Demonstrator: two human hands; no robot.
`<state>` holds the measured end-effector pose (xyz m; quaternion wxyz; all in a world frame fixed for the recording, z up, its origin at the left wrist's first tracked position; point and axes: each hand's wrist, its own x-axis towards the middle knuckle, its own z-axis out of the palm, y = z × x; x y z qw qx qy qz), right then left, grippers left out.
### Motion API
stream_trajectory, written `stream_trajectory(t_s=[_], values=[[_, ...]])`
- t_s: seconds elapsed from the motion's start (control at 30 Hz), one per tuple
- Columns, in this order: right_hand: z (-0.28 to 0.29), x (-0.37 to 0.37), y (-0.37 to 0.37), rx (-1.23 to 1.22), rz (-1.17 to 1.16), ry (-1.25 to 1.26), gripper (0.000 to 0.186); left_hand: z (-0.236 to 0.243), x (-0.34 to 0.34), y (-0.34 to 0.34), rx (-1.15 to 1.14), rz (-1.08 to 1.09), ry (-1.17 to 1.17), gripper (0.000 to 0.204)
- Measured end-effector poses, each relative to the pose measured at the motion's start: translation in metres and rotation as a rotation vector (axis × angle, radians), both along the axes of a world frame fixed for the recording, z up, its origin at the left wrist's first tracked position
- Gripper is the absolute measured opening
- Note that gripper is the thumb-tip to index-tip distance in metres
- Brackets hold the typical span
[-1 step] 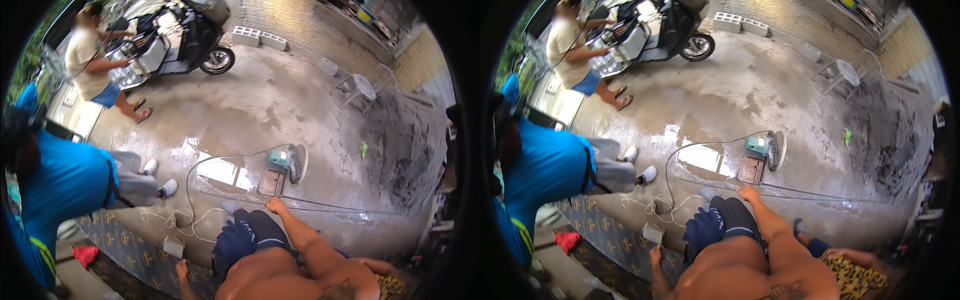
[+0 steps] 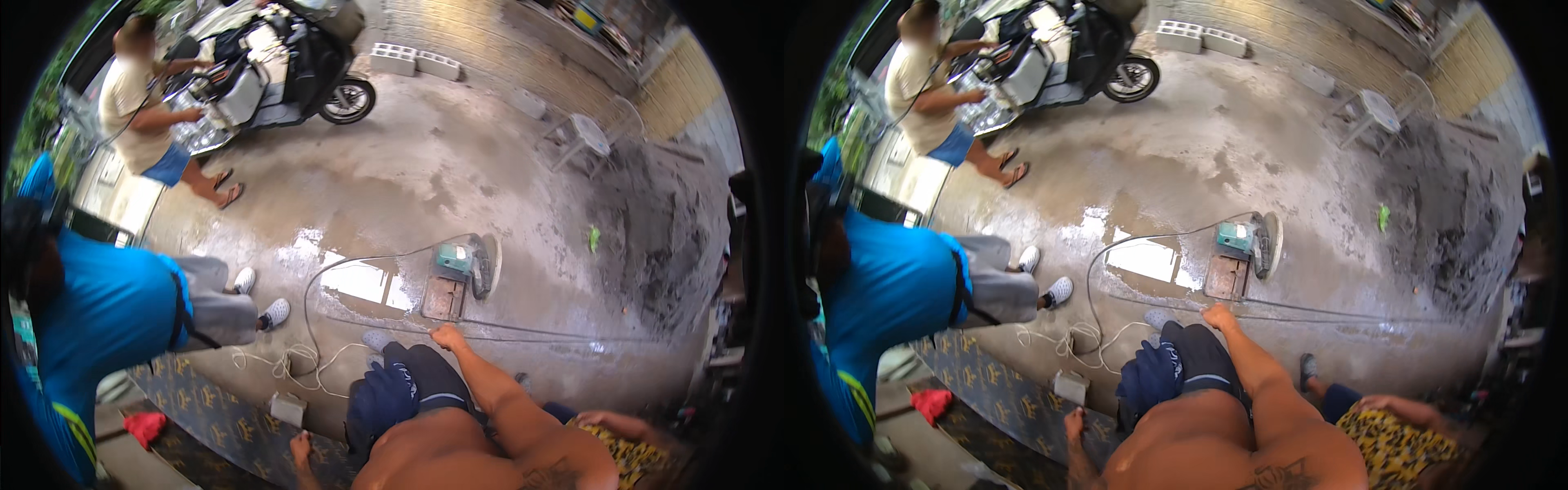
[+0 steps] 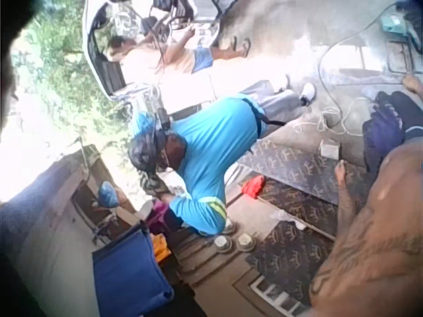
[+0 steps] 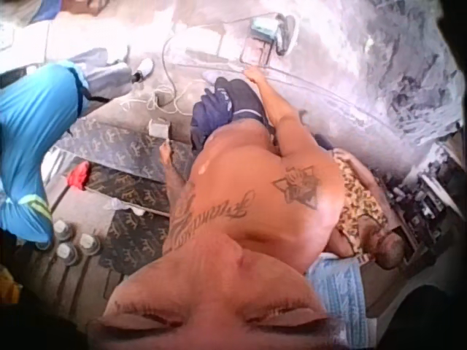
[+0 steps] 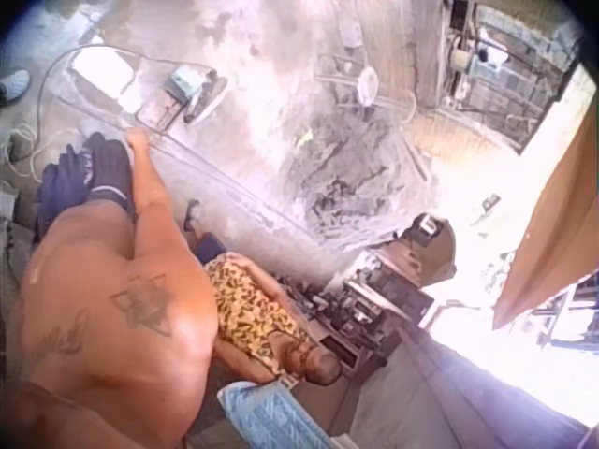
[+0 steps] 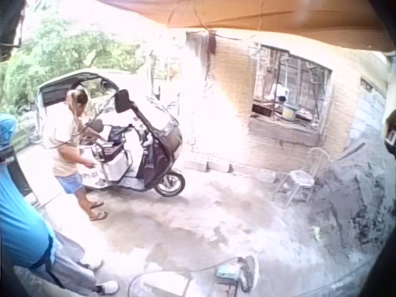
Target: The person uses a hacksaw to cut a metal bar clamped to a low concrete wall. They repeatedly saw back and forth, then walk to a gate, open it, and return to continue cutting the same bar. The person later walks to a covered area where other people are present and picks up a bench grinder.
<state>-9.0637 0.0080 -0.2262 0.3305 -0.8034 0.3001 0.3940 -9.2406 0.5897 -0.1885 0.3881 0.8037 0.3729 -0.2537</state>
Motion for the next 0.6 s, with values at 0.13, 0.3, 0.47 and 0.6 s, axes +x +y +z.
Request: stream_trajectory(t_s=[0.13,0.3,0.47,0.6], values=[[-0.003,0.003,0.014,0.008,-0.298,-0.047,0.061,0.016,0.022,0.003,-0.032,0.053,0.195,0.042],[0.013,-0.042,0.032,0.022,-0.617,-0.042,0.057,-0.003,0.099,0.024,0.039,-0.318,0.221,0.042],[-0.044,-0.133,0.055,-0.056,-0.851,-0.096,0.051,-0.090,0.214,0.037,-0.033,-0.762,0.096,0.048],[-0.026,-0.184,0.088,0.107,-1.213,0.019,0.049,-0.082,0.335,-0.042,0.015,-1.049,-0.040,0.043]])
